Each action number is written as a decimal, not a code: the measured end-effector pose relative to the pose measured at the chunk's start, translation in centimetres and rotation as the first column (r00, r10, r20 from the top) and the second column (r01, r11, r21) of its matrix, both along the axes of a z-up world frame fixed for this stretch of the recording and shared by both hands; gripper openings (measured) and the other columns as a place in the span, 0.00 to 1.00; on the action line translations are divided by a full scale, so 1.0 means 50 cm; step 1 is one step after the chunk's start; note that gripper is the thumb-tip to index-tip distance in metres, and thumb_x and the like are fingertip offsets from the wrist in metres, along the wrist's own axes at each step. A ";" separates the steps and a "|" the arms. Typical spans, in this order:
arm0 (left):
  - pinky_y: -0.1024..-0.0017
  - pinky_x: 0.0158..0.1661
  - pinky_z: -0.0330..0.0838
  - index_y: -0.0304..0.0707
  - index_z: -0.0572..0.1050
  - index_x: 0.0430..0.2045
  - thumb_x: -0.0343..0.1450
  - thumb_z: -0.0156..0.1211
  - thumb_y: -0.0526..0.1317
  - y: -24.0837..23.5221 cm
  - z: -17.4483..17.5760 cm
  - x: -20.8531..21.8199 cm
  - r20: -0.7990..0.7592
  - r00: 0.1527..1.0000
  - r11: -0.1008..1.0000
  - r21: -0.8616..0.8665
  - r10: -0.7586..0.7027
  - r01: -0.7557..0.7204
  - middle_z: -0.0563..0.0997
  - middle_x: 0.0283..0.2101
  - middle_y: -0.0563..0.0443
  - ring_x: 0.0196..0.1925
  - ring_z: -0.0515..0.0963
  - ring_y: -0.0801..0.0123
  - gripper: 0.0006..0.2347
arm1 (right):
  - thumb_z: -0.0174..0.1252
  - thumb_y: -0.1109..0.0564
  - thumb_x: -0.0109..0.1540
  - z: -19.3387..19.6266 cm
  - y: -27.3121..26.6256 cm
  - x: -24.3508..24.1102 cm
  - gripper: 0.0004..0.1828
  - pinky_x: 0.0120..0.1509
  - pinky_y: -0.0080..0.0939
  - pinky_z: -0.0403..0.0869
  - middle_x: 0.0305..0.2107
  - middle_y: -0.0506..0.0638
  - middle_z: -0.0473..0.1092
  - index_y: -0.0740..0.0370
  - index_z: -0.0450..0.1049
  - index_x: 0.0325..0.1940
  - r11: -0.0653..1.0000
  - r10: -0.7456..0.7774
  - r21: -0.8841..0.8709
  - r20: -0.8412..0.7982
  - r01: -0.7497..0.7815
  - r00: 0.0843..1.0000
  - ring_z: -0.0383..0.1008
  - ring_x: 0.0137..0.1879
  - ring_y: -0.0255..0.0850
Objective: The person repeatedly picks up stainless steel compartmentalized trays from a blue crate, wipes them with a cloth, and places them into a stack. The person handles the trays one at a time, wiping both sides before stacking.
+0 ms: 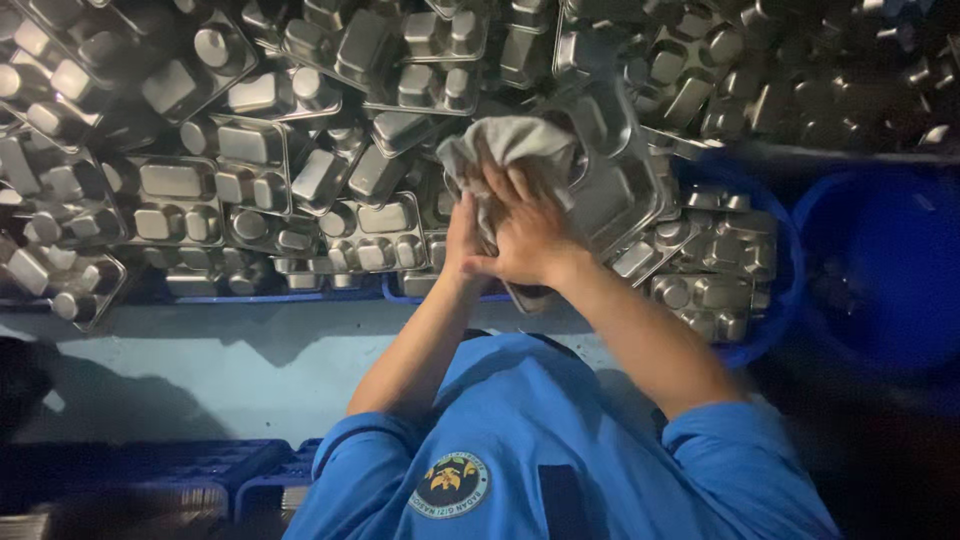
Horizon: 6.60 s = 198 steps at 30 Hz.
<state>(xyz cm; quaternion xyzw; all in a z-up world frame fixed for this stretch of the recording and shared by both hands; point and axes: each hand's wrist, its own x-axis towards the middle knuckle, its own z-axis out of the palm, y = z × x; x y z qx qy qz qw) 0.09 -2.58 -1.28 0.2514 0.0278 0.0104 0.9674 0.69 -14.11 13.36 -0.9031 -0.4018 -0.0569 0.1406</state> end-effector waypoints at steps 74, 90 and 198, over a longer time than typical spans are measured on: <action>0.56 0.55 0.75 0.30 0.70 0.57 0.62 0.63 0.37 0.038 -0.044 0.030 0.026 0.981 0.977 0.088 0.191 -0.193 0.78 0.52 0.39 0.53 0.80 0.52 0.26 | 0.68 0.28 0.56 -0.174 -0.196 -0.001 0.53 0.70 0.66 0.65 0.59 0.70 0.62 0.69 0.61 0.69 0.885 -0.258 0.359 -0.152 0.297 0.954 0.61 0.67 0.66; 0.61 0.60 0.73 0.27 0.68 0.62 0.62 0.73 0.50 -0.057 0.118 -0.025 0.148 0.955 0.856 0.425 0.256 -0.295 0.76 0.59 0.41 0.60 0.78 0.58 0.36 | 0.63 0.50 0.61 -0.172 -0.317 0.123 0.31 0.54 0.60 0.71 0.51 0.66 0.73 0.67 0.69 0.65 0.890 -0.336 0.273 -0.146 0.364 0.931 0.73 0.51 0.64; 0.57 0.69 0.59 0.39 0.48 0.71 0.68 0.65 0.34 0.009 0.051 -0.169 0.141 0.542 0.507 0.223 0.829 -0.833 0.63 0.69 0.43 0.70 0.66 0.55 0.37 | 0.60 0.74 0.58 -0.174 0.026 0.118 0.22 0.63 0.48 0.77 0.49 0.55 0.75 0.68 0.72 0.56 0.311 0.686 0.547 -0.695 0.778 0.215 0.77 0.54 0.47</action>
